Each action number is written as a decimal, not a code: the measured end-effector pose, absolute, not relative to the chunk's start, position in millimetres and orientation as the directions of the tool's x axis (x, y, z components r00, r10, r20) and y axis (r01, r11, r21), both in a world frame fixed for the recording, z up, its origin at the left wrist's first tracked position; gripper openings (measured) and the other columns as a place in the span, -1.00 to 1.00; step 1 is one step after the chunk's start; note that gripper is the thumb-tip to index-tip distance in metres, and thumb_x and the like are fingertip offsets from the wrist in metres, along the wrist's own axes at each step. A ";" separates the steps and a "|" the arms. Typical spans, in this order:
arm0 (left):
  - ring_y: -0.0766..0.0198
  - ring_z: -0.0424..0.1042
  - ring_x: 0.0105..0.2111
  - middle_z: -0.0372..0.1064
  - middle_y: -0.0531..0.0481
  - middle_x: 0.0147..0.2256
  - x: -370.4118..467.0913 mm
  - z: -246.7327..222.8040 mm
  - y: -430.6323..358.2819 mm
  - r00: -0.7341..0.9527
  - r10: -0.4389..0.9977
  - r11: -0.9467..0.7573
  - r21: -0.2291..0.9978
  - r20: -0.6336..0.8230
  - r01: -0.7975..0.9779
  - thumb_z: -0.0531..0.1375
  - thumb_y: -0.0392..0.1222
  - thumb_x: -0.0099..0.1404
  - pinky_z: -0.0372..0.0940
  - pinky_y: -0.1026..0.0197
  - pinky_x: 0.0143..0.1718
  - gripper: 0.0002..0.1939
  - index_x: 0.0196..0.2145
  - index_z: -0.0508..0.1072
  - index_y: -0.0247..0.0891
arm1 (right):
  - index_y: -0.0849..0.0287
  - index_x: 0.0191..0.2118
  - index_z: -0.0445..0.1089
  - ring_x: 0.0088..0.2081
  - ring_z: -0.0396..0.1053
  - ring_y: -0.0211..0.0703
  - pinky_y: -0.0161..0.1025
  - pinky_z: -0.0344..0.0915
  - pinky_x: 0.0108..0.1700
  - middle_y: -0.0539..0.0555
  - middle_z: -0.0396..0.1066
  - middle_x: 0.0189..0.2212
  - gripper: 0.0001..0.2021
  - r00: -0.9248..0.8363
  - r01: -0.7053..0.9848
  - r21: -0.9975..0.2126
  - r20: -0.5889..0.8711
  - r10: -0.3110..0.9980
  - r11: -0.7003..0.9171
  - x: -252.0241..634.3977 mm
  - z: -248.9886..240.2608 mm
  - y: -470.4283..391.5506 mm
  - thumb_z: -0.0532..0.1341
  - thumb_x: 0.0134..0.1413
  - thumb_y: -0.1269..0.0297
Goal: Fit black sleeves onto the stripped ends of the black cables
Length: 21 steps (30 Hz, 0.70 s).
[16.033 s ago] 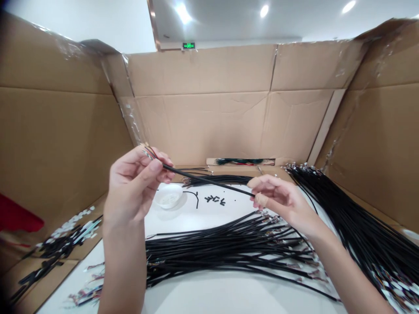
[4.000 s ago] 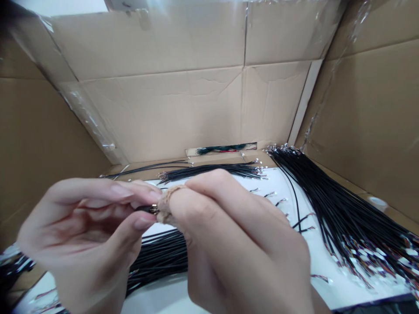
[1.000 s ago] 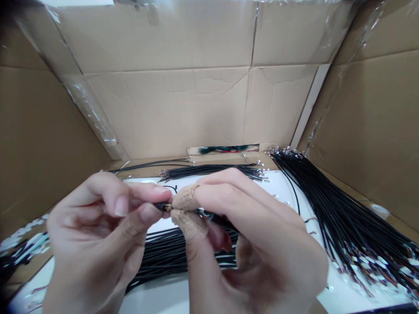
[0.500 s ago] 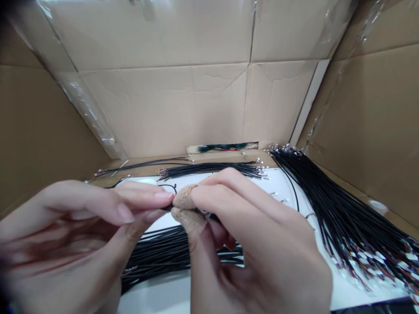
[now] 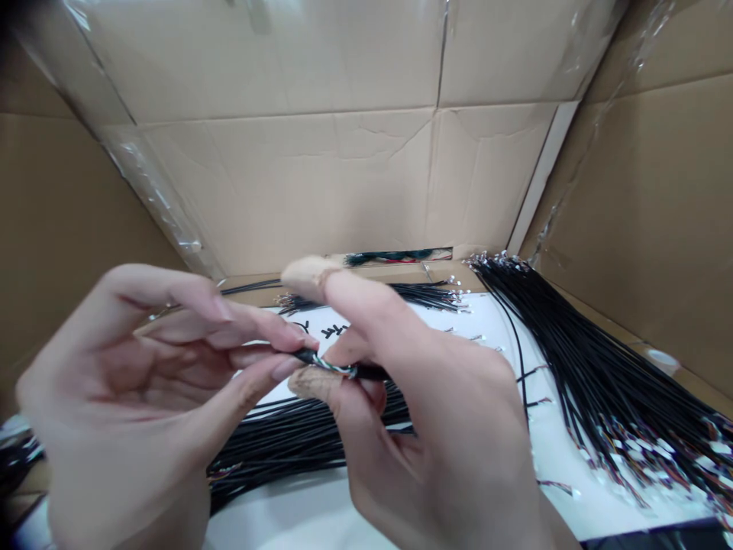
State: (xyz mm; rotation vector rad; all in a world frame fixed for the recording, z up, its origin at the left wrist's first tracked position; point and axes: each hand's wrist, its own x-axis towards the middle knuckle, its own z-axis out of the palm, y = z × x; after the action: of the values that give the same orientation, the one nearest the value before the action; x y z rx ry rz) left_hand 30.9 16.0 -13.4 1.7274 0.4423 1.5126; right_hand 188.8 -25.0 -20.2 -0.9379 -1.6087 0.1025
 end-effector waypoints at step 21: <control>0.40 0.60 -0.37 0.59 0.21 -0.35 25.2 -11.8 35.3 0.286 0.710 -0.467 0.734 0.644 -0.493 0.42 -0.55 0.04 0.52 0.47 -0.33 -0.39 -0.06 0.33 -0.09 | 0.06 -0.41 0.45 -0.41 0.51 -0.34 -0.48 0.43 -0.39 -0.14 0.56 -0.45 -0.82 -0.075 0.348 -0.654 0.695 0.715 0.672 204.6 -11.1 -18.6 0.34 0.06 0.52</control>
State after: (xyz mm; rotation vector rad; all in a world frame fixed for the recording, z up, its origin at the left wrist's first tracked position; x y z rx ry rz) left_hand 25.2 35.3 -11.8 1.4930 0.2107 1.4244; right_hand 204.6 -18.6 -11.1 -0.8725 -1.6790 0.3785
